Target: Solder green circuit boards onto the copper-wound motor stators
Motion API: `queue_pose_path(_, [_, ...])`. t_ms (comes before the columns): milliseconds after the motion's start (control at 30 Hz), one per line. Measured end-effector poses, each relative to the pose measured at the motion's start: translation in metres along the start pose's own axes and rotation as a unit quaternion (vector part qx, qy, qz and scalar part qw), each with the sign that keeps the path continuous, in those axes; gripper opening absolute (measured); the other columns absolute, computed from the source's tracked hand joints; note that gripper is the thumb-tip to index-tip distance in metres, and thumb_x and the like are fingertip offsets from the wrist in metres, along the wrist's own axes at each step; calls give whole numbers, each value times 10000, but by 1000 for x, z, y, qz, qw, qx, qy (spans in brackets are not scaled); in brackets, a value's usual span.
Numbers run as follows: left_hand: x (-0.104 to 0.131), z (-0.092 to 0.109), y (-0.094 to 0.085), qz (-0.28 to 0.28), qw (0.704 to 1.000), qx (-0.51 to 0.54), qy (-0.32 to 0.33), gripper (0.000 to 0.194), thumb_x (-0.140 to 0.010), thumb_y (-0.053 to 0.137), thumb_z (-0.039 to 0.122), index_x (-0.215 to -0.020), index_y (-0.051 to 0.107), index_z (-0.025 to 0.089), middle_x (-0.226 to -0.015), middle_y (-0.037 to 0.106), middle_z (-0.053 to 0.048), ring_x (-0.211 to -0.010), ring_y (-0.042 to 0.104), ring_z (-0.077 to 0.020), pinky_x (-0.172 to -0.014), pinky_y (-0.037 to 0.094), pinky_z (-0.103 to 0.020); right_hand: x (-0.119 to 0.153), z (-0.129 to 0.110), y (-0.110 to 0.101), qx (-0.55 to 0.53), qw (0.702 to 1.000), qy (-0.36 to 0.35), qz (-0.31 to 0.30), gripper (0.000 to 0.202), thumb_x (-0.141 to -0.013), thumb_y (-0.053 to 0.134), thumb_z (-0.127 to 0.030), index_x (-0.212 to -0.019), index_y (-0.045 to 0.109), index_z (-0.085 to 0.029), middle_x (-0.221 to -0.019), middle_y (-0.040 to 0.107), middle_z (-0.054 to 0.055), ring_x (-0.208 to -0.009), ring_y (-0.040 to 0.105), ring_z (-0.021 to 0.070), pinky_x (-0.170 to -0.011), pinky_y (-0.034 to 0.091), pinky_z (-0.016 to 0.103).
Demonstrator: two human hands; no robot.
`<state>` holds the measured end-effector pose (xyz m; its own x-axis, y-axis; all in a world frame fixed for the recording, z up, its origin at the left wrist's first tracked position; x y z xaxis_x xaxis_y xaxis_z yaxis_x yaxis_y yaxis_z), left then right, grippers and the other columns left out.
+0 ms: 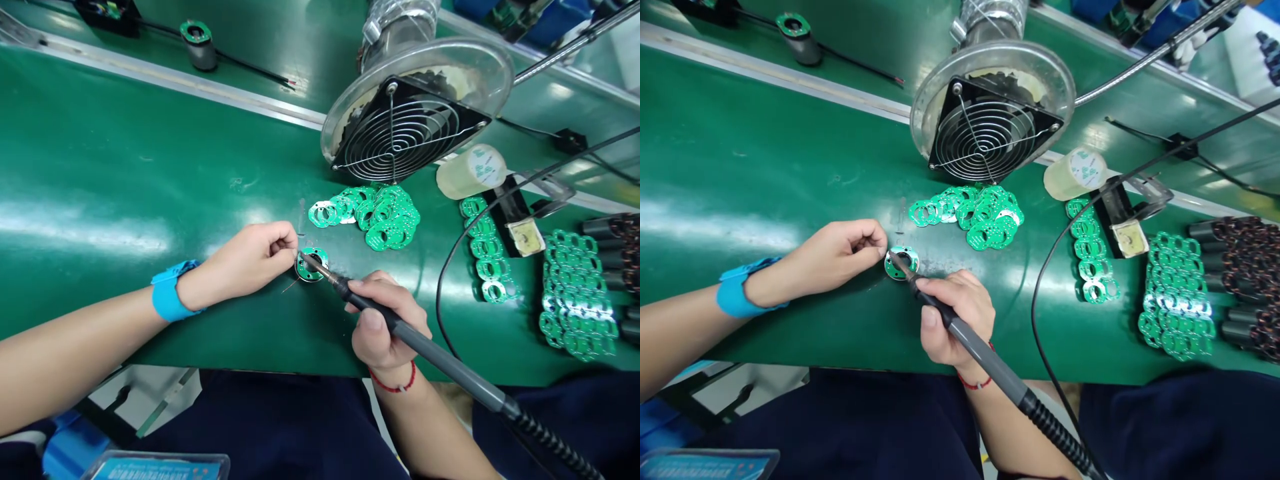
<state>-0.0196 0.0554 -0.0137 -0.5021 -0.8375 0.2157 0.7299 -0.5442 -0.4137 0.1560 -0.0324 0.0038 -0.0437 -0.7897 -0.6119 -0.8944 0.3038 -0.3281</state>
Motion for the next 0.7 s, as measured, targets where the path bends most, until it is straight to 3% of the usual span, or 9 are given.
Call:
queue_pose_path(167, [2, 1, 1, 4, 1000, -19, 8, 107, -796, 478, 219, -705, 523, 183, -571, 470, 64, -515, 408, -78, -495, 311, -215, -2, -3, 0, -10, 1000, -14, -6, 209, -956, 522, -322, -1014, 687, -208, -596, 609, -21, -453, 530, 137, -483, 426, 307])
queue_pose_path(300, [2, 3, 1, 8, 999, -30, 17, 76, -774, 482, 199, -704, 508, 189, -554, 459, 67, -505, 396, -82, -485, 304, -220, -2, 3, 4, 16, 999, 3, -32, 330, -978, 514, -290, -1296, 588, -244, -818, 751, 19, -650, 706, 186, -629, 548, 348])
queue_pose_path(367, [1, 5, 1, 12, 999, -40, 30, 68, -762, 478, 187, -697, 498, 191, -550, 453, 67, -502, 391, -84, -486, 305, -223, -5, 6, 11, 58, 994, 18, -87, 425, -980, 501, -234, -1404, 487, -268, -1018, 772, 51, -885, 744, 216, -781, 574, 383])
queue_pose_path(500, [0, 7, 2, 31, 995, -75, 55, 82, -758, 472, 158, -684, 480, 190, -572, 466, 60, -527, 402, -89, -519, 318, -232, -10, 8, 27, 122, 962, -1, -243, 519, -921, 513, -143, -1422, 437, -252, -1292, 681, 97, -1243, 608, 254, -970, 529, 445])
queue_pose_path(567, [1, 6, 1, 25, 995, -79, 52, 86, -785, 470, 162, -705, 482, 191, -590, 480, 56, -542, 421, -95, -530, 329, -236, -10, 9, 29, 123, 955, -3, -269, 546, -904, 501, -111, -1427, 409, -237, -1316, 657, 108, -1238, 599, 243, -971, 531, 435])
queue_pose_path(633, [3, 3, -1, -3, 997, -70, 37, 42, -834, 494, 214, -809, 516, 189, -643, 521, 49, -574, 468, -106, -544, 358, -237, -10, 12, 28, 134, 956, 3, -261, 513, -920, 515, -129, -1413, 411, -227, -1253, 673, 116, -1129, 636, 234, -913, 552, 413])
queue_pose_path(700, [5, 0, -2, -56, 995, -75, 34, 122, -859, 551, 294, -921, 547, 189, -724, 572, 33, -631, 517, -120, -572, 389, -242, -9, 15, 26, 158, 959, 2, -236, 482, -941, 562, -217, -1400, 417, -221, -1158, 684, 116, -1020, 651, 240, -840, 567, 405])
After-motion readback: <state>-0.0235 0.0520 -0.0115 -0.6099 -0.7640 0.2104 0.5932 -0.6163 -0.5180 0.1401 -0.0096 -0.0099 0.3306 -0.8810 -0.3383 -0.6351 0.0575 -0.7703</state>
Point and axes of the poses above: each hand's wrist, its own x-axis away from the middle knuckle, its own y-axis out of the palm, z = x × y, the point moved 4 cm from there along -x, towards the middle knuckle
